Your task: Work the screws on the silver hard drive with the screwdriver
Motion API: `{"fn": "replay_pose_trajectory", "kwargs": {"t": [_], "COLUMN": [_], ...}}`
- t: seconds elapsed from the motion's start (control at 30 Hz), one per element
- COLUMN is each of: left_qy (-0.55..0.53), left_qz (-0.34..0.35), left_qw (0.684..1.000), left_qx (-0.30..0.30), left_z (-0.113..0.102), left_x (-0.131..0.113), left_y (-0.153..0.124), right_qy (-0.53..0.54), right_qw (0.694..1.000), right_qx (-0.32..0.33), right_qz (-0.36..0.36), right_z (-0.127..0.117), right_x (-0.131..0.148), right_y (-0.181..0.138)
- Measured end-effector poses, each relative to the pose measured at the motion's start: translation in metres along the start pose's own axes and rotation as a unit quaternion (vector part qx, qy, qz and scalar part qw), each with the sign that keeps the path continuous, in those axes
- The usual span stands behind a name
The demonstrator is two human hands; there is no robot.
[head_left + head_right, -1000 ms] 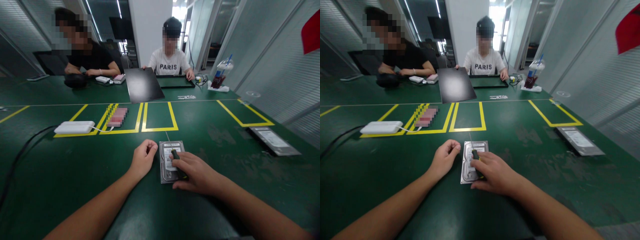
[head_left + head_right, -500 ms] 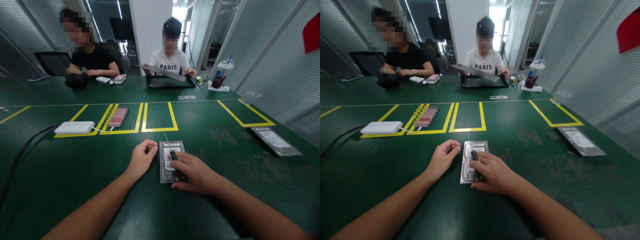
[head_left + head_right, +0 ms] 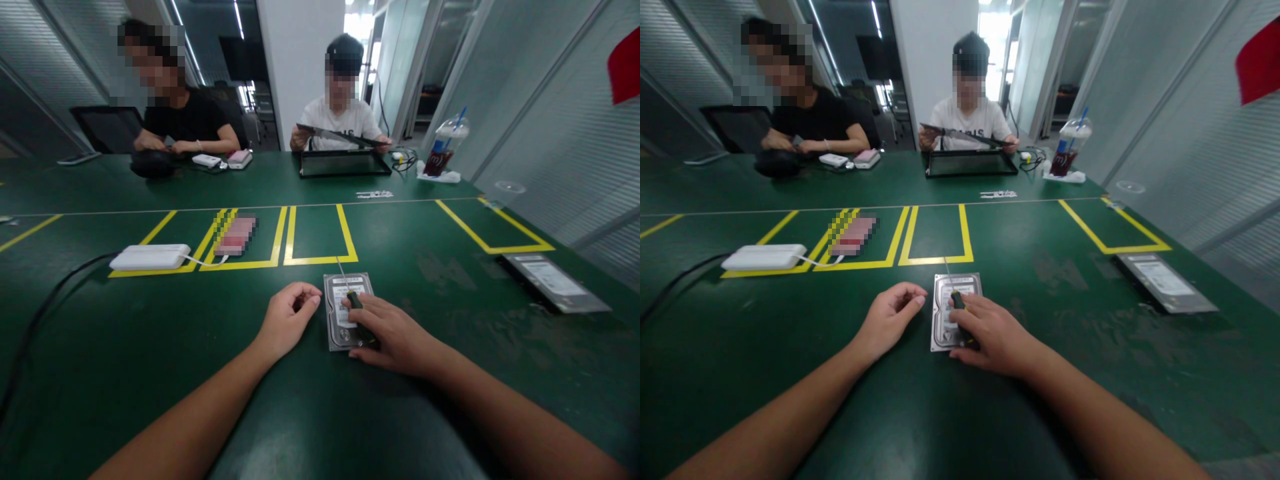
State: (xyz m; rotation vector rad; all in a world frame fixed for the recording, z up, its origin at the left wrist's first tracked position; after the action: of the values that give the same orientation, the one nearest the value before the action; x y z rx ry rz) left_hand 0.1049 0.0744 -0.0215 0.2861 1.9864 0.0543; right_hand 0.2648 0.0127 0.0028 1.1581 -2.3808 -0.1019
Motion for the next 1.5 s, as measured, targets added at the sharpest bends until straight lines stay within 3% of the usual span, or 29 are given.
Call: {"fn": "replay_pose_trajectory", "kwargs": {"t": [0.27,0.47,0.63,0.87,1.5], "left_qy": [0.022,0.025,0.030,0.043,0.060], "left_qz": [0.035,0.052,0.059,0.064,0.091], "left_qw": [0.999,0.998,0.997,0.996,0.993], "left_qx": [0.023,0.023,0.031,0.045,0.046], "left_z": [0.006,0.004,0.007,0.009,0.010], "left_x": [-0.005,-0.010,-0.011,-0.014,-0.019], "left_y": [-0.002,-0.003,-0.003,-0.003,-0.003], "right_qy": [0.058,0.165,0.115,0.049,0.049], "right_qw": [0.998,0.978,0.970,0.968,0.969], "right_qx": [-0.010,-0.083,-0.166,-0.226,-0.222], "right_qz": [0.009,0.098,0.137,0.097,0.093], "right_z": [-0.003,-0.016,-0.026,-0.040,-0.042], "right_x": [-0.007,-0.029,-0.044,-0.035,-0.024], "right_y": [-0.001,-0.007,-0.015,-0.014,-0.011]}}
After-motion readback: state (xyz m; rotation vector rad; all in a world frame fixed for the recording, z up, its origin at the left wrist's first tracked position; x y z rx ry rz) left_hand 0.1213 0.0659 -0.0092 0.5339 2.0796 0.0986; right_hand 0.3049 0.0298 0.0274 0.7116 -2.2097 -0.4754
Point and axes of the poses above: each hand's wrist, its own y-axis towards the middle knuckle, its own z-axis out of the palm, x = y × z, the point moved 10 cm from there along y, towards the middle knuckle, and after that the axes turned 5 degrees about y, right-handed, at the moved point
